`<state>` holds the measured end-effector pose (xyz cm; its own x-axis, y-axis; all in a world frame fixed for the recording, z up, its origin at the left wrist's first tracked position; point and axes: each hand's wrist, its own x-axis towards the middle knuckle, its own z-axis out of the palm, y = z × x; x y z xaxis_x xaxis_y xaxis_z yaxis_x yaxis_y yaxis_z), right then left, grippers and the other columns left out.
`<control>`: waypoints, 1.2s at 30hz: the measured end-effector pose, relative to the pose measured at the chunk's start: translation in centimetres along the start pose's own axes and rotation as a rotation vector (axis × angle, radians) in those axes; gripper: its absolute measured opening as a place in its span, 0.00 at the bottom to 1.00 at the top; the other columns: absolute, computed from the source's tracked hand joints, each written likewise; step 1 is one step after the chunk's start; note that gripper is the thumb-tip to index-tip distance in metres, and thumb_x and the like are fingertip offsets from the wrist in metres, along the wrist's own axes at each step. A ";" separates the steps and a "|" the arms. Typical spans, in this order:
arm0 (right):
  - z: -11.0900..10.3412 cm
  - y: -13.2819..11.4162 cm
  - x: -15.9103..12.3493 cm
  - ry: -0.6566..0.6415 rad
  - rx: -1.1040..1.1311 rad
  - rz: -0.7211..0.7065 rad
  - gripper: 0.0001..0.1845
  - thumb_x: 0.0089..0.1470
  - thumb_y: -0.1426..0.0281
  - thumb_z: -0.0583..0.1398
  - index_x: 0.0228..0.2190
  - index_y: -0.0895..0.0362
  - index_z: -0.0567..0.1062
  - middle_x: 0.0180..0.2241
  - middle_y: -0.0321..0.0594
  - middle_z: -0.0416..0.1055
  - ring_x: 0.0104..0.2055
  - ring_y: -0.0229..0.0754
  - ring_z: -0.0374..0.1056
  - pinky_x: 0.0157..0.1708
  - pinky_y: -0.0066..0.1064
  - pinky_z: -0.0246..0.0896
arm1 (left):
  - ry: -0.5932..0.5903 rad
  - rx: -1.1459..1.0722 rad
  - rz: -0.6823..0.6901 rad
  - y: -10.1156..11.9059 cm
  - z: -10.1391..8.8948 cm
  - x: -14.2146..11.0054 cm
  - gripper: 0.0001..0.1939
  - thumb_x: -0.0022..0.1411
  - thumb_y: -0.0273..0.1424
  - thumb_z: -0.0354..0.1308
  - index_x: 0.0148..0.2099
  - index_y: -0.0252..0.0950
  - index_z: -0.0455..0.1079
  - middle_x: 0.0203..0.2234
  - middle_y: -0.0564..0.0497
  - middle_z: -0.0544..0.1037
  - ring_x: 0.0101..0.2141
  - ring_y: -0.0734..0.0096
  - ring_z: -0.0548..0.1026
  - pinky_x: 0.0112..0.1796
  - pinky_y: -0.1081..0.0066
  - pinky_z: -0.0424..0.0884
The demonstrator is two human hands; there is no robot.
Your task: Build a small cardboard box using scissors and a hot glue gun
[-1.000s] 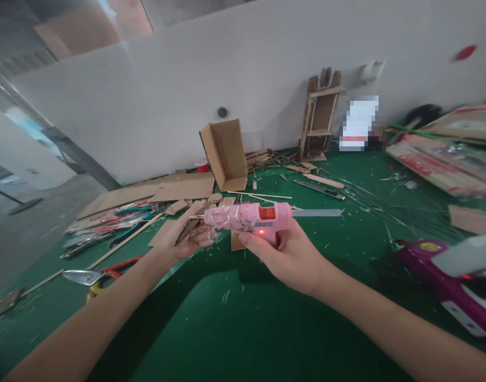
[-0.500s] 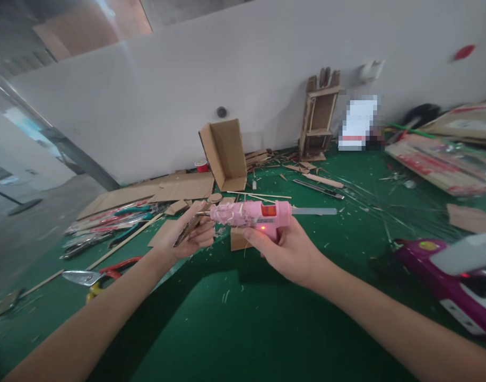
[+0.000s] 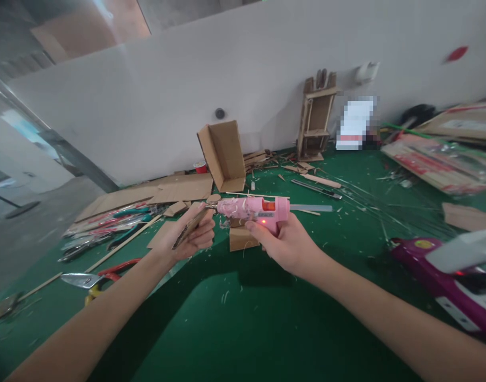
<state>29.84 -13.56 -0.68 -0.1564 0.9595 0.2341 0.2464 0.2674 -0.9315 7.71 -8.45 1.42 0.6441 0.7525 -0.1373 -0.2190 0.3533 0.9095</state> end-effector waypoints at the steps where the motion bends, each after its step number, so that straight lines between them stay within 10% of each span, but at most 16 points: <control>1: 0.0 0.1 0.0 0.001 0.001 -0.002 0.19 0.55 0.57 0.60 0.20 0.54 0.64 0.14 0.29 0.60 0.16 0.33 0.58 0.17 0.26 0.57 | -0.002 0.004 0.000 0.0 0.0 0.0 0.24 0.66 0.42 0.52 0.21 0.35 0.54 0.12 0.61 0.50 0.13 0.83 0.44 0.17 0.77 0.43; 36: -0.1 -0.8 -0.4 -0.058 0.016 -0.028 0.15 0.55 0.59 0.58 0.22 0.54 0.66 0.13 0.29 0.59 0.14 0.32 0.56 0.14 0.24 0.54 | 0.151 -0.050 0.040 -0.2 -0.1 0.3 0.22 0.58 0.42 0.63 0.24 0.36 0.57 0.13 0.61 0.55 0.12 0.85 0.49 0.16 0.77 0.43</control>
<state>29.85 -14.12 -0.02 -0.2186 0.9449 0.2436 0.2263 0.2919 -0.9293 7.87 -8.26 1.13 0.5173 0.8402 -0.1625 -0.2810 0.3461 0.8951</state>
